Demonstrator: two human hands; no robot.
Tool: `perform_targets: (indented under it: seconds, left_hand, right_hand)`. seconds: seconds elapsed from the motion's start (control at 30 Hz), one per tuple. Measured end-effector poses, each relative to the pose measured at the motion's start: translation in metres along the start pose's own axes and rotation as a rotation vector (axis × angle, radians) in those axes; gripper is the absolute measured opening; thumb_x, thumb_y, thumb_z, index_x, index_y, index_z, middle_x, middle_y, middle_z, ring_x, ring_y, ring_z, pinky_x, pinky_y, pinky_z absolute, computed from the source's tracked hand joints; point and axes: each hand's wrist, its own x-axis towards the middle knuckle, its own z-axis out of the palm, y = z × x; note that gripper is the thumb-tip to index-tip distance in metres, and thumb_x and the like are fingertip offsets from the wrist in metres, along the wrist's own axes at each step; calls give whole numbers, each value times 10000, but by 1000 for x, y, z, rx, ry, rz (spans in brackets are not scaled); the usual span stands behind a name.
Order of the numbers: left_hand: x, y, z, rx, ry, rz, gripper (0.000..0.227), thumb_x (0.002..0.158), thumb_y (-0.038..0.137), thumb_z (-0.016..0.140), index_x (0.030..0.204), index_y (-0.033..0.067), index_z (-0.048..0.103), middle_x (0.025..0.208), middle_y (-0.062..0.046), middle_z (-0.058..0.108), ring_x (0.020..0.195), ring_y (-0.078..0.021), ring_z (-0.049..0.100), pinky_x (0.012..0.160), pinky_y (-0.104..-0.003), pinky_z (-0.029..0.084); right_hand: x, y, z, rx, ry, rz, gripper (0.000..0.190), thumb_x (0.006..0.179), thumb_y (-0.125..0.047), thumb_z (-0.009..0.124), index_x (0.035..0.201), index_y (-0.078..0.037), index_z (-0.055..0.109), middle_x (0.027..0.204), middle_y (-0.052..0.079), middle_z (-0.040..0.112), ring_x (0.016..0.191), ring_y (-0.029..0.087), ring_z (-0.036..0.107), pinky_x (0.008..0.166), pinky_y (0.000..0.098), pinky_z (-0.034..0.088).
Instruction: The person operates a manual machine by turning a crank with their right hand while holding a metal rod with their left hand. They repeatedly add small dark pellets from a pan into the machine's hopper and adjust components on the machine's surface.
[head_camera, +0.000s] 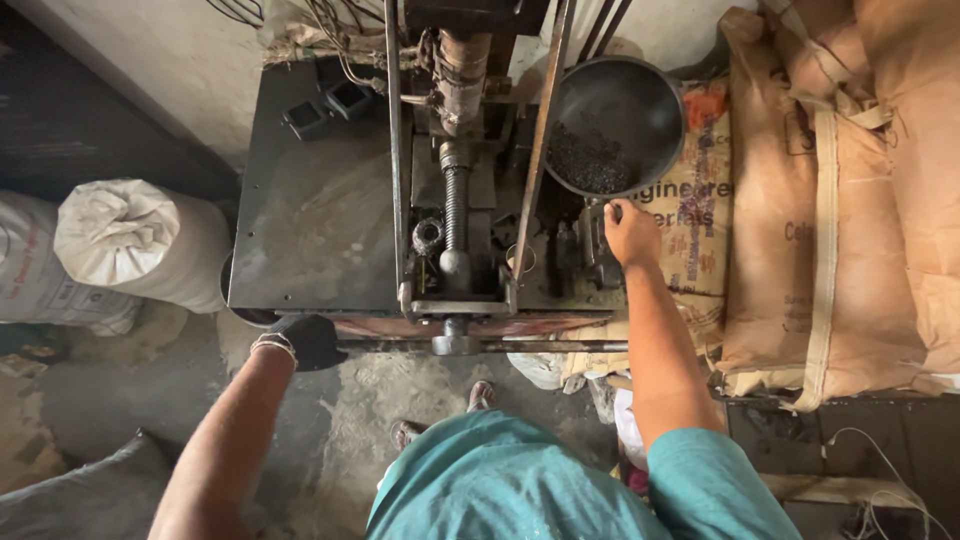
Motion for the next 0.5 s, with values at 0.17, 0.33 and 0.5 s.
perform_targets:
  seconds: [0.17, 0.33, 0.5]
  left_hand:
    - [-4, 2, -3, -35, 37, -26, 457, 787, 529, 720, 969, 118, 803, 1005, -153, 763, 982, -341, 731, 921, -444, 562]
    - [-8, 6, -8, -62, 24, -46, 433, 798, 513, 712, 964, 123, 806, 995, -150, 766, 958, -336, 739, 907, -435, 573]
    - [-7, 6, -7, -136, 30, -65, 387, 799, 480, 717, 940, 133, 810, 970, -145, 770, 929, -333, 740, 890, -434, 574]
  right_hand:
    - [0, -2, -4, -17, -20, -5, 264, 999, -369, 653, 1109, -154, 758, 906, 187, 740, 853, 406, 699, 769, 487, 548]
    - [-2, -5, -7, 14, -16, -6, 276, 999, -373, 656, 1124, -146, 753, 934, 178, 747, 870, 393, 706, 773, 478, 551]
    - [-3, -8, -11, 16, -26, 15, 332, 994, -378, 651, 1216, -145, 732, 958, 199, 744, 899, 387, 710, 809, 470, 553]
